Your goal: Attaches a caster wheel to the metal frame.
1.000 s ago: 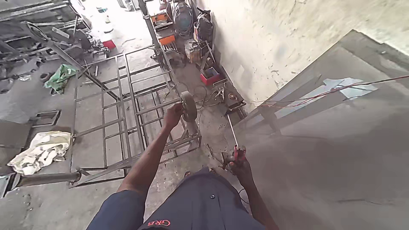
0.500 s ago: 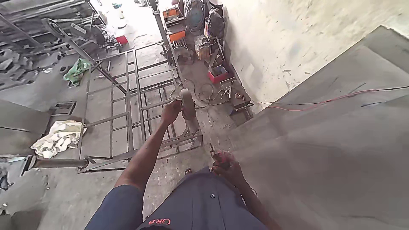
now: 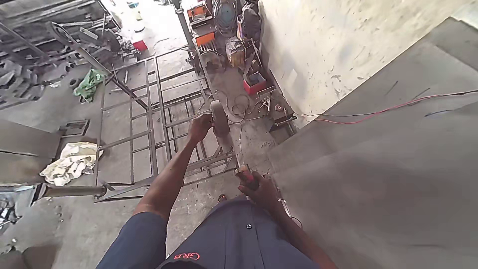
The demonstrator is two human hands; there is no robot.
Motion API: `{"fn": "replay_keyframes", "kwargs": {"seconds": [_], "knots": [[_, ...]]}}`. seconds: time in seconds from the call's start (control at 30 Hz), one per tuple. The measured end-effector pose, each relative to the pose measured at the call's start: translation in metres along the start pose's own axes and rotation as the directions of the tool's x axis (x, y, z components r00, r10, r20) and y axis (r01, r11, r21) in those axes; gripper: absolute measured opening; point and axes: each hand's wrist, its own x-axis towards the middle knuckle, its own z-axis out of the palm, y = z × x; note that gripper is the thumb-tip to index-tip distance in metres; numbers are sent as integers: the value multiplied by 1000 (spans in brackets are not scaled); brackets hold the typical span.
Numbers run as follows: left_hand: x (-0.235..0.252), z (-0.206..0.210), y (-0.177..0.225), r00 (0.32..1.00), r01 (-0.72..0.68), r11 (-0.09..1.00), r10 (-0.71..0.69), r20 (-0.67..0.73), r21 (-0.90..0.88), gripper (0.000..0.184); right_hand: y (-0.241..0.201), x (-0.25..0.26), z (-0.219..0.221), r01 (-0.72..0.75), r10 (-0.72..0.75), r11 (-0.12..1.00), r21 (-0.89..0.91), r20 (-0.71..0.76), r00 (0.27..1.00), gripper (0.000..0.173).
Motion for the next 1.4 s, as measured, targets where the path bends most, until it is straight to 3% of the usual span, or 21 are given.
{"fn": "replay_keyframes", "kwargs": {"seconds": [0.13,0.2,0.3,0.43,0.57,0.77,1.03,1.17,1.4], "knots": [[2,-2,-3,1000,14,1000,-14,11,3,39,0,8,2,0,64,961,275,-225,972,61],[2,-2,-2,1000,19,1000,-19,12,24,38,-6,28,-5,15,80,943,332,-269,960,59],[1,-1,1,1000,23,999,-24,1,33,37,-7,81,-15,43,57,926,375,-252,966,50],[-2,-1,3,1000,23,999,-23,4,22,36,11,149,-17,-14,79,802,598,-83,993,44],[-2,-3,5,997,75,997,-74,30,-17,40,15,180,-18,-70,81,839,540,3,997,46],[-3,1,2,999,44,989,-47,-17,-139,38,14,195,-16,-135,118,923,362,68,991,48],[-4,0,11,994,106,992,-107,-6,-66,35,-4,203,-12,-200,153,913,356,155,976,47],[-4,-1,12,993,113,990,-114,-9,-90,35,-4,206,-14,-275,205,923,271,261,943,56],[-5,-2,14,992,127,989,-127,-2,-72,35,0,206,-18,-266,224,931,250,183,957,54]]}}
